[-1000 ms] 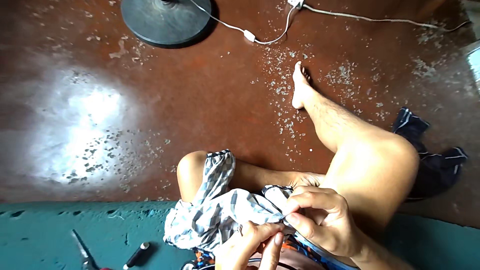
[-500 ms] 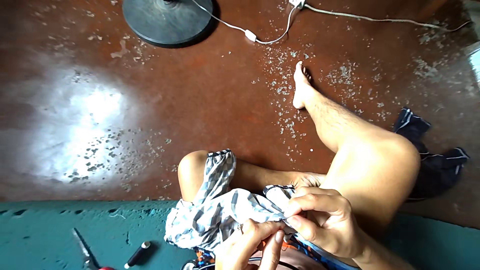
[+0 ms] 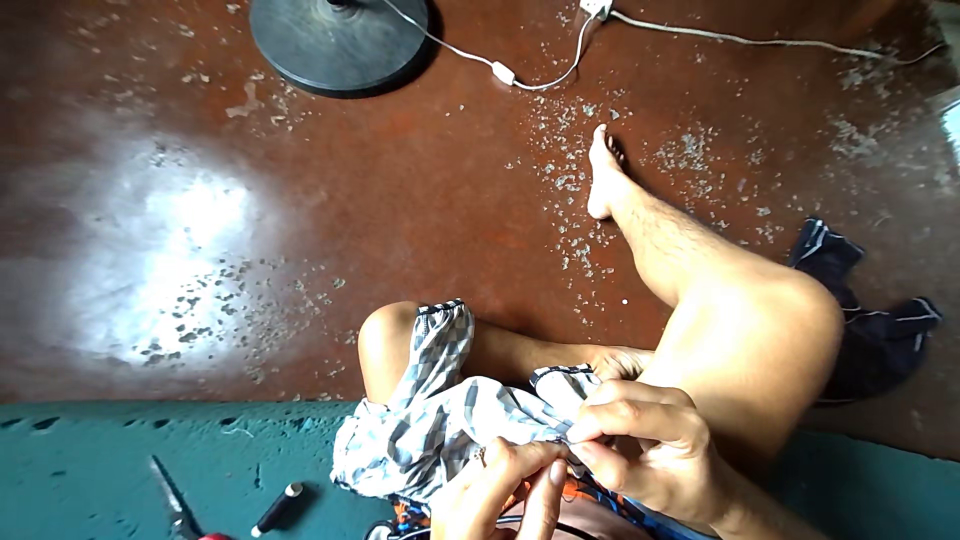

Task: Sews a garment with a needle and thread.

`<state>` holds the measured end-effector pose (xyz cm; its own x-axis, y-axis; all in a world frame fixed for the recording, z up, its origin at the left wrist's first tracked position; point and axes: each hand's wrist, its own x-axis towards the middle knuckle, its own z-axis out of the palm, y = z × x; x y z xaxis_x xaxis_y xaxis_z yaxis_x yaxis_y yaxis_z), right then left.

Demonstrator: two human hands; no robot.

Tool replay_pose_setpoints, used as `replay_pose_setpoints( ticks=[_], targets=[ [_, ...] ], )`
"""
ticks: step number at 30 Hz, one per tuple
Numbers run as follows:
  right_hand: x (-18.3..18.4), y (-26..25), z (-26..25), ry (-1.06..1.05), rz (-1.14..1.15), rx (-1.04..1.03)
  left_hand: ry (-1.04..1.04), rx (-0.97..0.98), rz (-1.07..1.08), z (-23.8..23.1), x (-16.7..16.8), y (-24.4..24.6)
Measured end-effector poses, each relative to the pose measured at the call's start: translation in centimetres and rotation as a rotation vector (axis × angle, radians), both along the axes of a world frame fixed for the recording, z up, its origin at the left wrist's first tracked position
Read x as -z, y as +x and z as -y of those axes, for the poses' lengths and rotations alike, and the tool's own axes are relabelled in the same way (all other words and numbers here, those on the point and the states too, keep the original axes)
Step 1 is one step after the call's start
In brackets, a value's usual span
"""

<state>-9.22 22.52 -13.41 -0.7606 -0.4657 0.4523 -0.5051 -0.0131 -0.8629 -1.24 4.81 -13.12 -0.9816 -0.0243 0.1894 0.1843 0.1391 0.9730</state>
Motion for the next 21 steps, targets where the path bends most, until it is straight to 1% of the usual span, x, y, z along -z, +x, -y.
replay_pose_setpoints(
  ticks=[7,12,15,17,19,21],
  targets=[
    [0.1,0.1,0.1,0.027,-0.061,0.007,0.018,-0.009,-0.007,-0.1,0.0,-0.1],
    [0.0,0.0,0.1,0.028,-0.054,0.002,-0.003,-0.024,-0.052,0.1,0.2,-0.4],
    [0.0,-0.3,-0.1,0.024,-0.041,0.01,-0.147,-0.059,-0.143,1.4,-0.2,-1.3],
    [0.0,-0.4,-0.3,0.023,-0.04,0.022,-0.211,-0.082,-0.149,2.6,-0.7,-2.3],
    [-0.1,-0.5,-0.4,0.02,-0.034,0.023,-0.172,-0.044,-0.094,3.4,-0.8,-3.2],
    [0.0,-0.5,-0.3,0.007,-0.024,0.022,-0.086,0.046,-0.029,3.7,-0.4,-3.9]
  ],
)
